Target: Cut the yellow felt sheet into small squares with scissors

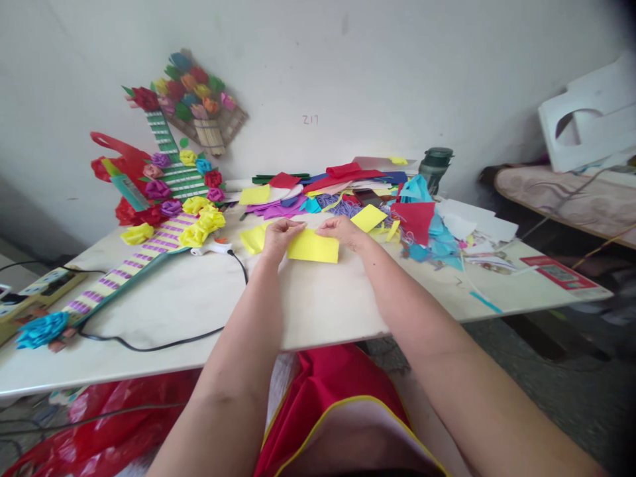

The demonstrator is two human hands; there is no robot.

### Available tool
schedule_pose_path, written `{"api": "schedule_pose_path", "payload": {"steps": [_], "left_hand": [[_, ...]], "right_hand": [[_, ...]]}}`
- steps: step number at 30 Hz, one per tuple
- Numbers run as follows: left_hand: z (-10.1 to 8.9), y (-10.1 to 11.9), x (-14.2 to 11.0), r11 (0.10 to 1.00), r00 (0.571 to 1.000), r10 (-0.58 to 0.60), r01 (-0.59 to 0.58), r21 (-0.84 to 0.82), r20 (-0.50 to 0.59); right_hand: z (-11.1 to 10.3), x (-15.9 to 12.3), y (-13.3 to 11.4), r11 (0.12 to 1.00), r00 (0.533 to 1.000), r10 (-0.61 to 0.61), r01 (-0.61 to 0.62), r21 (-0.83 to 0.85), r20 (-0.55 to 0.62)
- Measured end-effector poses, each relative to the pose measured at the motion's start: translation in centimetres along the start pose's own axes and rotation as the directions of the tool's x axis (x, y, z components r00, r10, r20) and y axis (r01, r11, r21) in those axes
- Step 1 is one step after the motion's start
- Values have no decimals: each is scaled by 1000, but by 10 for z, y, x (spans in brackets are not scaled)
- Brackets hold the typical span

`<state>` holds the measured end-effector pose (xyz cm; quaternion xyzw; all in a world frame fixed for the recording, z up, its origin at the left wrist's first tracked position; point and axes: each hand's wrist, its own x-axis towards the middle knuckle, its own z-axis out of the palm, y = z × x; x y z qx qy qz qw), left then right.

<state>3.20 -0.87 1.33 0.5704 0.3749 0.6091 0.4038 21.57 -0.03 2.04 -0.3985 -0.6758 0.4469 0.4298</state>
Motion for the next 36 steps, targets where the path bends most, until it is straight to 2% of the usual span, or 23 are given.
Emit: {"api": "schedule_pose_path", "payload": {"steps": [3,5,11,18,27,32,36], "left_hand": [[3,3,1,996,997,71,-69,60,-24],[3,3,2,995,997,77,-75,70,-32],[-3,-7,4,997,995,-53,57,44,-88],[-3,-11,4,989,982,-136,141,37,-129],[4,-6,0,994,976,-41,62,93,-214],[5,-4,0,1000,976,-23,26,12,-217],[4,0,-2,1000,983,18,-16,15,-182]], "right_hand": [[0,3,3,999,999,17,-16,36,-30],[0,4,3,998,999,10,-8,64,-35],[3,3,-2,996,998,-44,46,74,-34],[7,0,-3,997,999,-25,27,73,-30],[10,-6,-13,998,999,-26,28,64,-34],[10,-5,-12,993,997,-74,74,90,1],[8,-4,-11,990,997,-76,73,118,27]]}}
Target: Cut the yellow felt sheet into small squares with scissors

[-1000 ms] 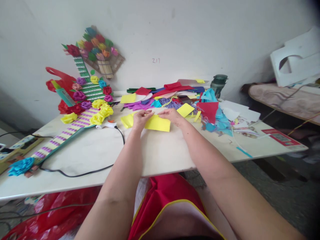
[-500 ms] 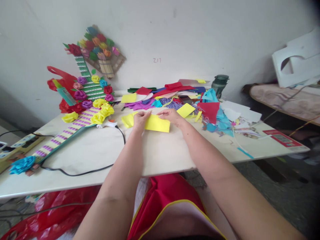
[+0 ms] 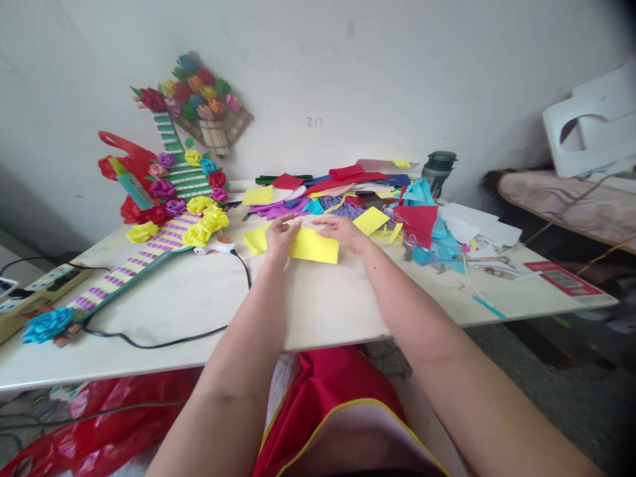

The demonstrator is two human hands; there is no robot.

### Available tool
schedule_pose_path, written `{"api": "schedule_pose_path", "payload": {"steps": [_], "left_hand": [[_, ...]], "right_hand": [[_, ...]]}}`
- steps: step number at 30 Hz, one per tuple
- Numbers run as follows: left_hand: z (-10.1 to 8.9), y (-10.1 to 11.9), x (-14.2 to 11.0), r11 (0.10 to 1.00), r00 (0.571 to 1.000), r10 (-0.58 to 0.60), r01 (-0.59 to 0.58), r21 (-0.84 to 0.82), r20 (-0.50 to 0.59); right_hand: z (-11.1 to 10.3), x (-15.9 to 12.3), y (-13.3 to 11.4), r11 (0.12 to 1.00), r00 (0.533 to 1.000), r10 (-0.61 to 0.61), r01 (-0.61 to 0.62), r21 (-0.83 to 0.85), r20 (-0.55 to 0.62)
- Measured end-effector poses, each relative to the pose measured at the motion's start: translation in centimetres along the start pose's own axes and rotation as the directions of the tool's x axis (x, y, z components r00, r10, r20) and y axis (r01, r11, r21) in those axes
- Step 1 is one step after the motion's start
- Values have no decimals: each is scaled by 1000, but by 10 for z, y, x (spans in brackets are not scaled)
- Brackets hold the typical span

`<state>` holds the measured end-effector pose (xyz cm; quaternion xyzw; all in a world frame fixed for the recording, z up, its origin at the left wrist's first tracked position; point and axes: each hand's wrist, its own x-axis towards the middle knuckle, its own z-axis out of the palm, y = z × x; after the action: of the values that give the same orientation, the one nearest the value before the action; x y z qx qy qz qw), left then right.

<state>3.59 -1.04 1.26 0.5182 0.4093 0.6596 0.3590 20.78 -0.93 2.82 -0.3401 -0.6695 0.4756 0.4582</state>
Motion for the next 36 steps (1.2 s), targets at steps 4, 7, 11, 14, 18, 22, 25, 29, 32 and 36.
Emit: {"api": "schedule_pose_path", "payload": {"steps": [4,7,11,14,18,22,25,29,32,36], "left_hand": [[0,3,-2,998,997,57,-57,10,48],[1,5,-3,996,992,86,-88,18,97],[5,9,-6,995,983,78,-87,50,165],[8,12,-7,995,980,67,-80,61,187],[8,14,-8,996,978,55,-69,61,199],[6,12,-7,996,975,40,-56,68,219],[5,10,-5,997,965,23,-42,67,262],[6,9,-5,999,951,-14,-2,53,309],[6,11,-6,999,950,-23,8,52,312],[6,12,-7,999,954,-16,5,36,299]], "right_hand": [[-3,0,3,994,994,101,-103,38,42],[-4,0,5,983,982,168,-174,59,91],[-4,-1,6,973,973,199,-211,91,120],[-2,-3,3,969,971,215,-225,98,106],[-2,-4,0,964,964,238,-249,90,116],[-7,-4,-2,954,947,271,-288,81,174],[-10,-4,-2,957,940,262,-283,70,219],[-9,-5,-1,961,921,265,-277,4,285],[-6,-5,1,969,933,248,-241,-57,262],[-3,-4,3,988,974,130,-112,-105,184]]}}
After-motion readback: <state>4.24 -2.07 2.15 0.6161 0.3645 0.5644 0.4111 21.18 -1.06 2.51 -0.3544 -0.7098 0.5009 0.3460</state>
